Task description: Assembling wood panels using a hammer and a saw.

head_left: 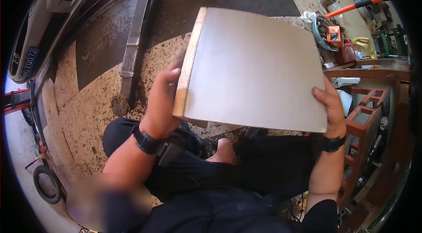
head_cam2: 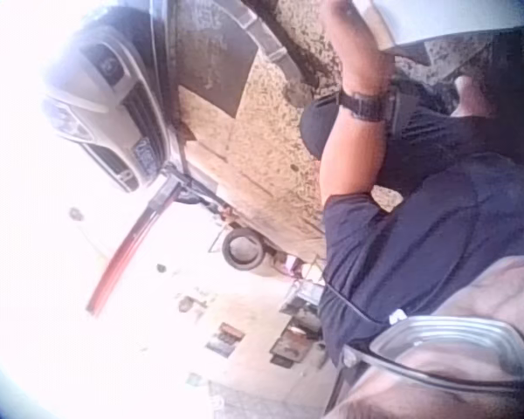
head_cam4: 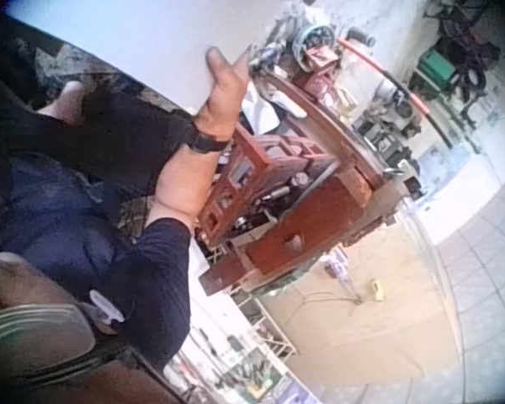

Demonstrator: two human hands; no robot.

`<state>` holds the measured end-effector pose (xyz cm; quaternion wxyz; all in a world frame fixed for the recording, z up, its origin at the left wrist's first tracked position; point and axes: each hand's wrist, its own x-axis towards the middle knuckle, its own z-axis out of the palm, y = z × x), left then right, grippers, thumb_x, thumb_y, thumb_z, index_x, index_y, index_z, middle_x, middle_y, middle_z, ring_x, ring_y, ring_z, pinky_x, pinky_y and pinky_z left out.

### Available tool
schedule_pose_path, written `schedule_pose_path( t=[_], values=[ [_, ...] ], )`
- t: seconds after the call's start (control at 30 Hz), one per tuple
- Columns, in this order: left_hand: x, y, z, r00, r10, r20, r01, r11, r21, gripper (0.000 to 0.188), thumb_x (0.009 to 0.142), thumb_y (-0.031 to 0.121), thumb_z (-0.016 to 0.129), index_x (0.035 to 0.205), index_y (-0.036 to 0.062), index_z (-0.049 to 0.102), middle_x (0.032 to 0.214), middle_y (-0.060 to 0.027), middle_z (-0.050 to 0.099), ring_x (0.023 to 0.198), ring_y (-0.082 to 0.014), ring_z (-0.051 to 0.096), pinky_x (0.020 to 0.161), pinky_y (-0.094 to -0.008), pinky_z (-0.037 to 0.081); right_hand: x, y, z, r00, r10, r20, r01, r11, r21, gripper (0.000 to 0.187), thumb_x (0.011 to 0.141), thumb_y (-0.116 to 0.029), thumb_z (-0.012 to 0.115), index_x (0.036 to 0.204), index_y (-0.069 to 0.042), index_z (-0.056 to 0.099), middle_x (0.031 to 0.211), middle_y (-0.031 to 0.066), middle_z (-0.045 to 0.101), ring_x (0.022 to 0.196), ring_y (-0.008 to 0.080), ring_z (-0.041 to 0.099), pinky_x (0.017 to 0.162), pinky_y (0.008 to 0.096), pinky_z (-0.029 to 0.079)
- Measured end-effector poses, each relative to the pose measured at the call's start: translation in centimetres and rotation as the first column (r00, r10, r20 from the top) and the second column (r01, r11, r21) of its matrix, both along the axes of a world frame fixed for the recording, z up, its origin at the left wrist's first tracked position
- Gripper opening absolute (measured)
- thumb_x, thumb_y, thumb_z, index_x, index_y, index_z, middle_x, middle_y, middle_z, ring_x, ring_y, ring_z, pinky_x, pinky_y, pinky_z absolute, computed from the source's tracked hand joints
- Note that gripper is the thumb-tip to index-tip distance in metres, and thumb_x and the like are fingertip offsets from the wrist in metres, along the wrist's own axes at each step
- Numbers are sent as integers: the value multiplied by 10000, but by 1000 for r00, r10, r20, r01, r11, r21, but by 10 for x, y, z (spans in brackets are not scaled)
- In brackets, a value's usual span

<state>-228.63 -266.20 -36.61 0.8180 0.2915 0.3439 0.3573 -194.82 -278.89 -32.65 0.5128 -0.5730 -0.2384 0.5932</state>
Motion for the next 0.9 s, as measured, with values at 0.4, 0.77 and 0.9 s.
schedule_pose_path(
  t=[0.4,0.77,0.9],
  values=[
    [2,-29,33,972,-231,-49,217,791,573,1405,730,328,873,1575,44,-213,1660,-252,70,1523,-341,184,1213,-422,195,21,-22,3,969,-161,-188,190,971,148,707,915,-122,604,1549,-12,312,1460,162,508,1292,278,545,1097,380,437],
    [-7,-17,19,977,-123,-174,209,700,682,1197,769,232,696,1585,0,-148,1648,-271,102,1519,-343,212,1214,-430,192,8,-1,-26,963,-193,-190,211,975,76,668,941,-162,569,1548,-18,331,1493,142,484,1328,266,509,1130,371,397],
    [-10,-11,25,969,-203,-139,244,731,638,1269,734,256,757,1598,45,-147,1659,-256,97,1520,-341,230,1213,-448,207,22,6,-26,945,-244,-216,259,965,44,531,1000,-255,551,1457,-3,458,1364,153,608,1173,273,638,1010,385,518]
  ],
)
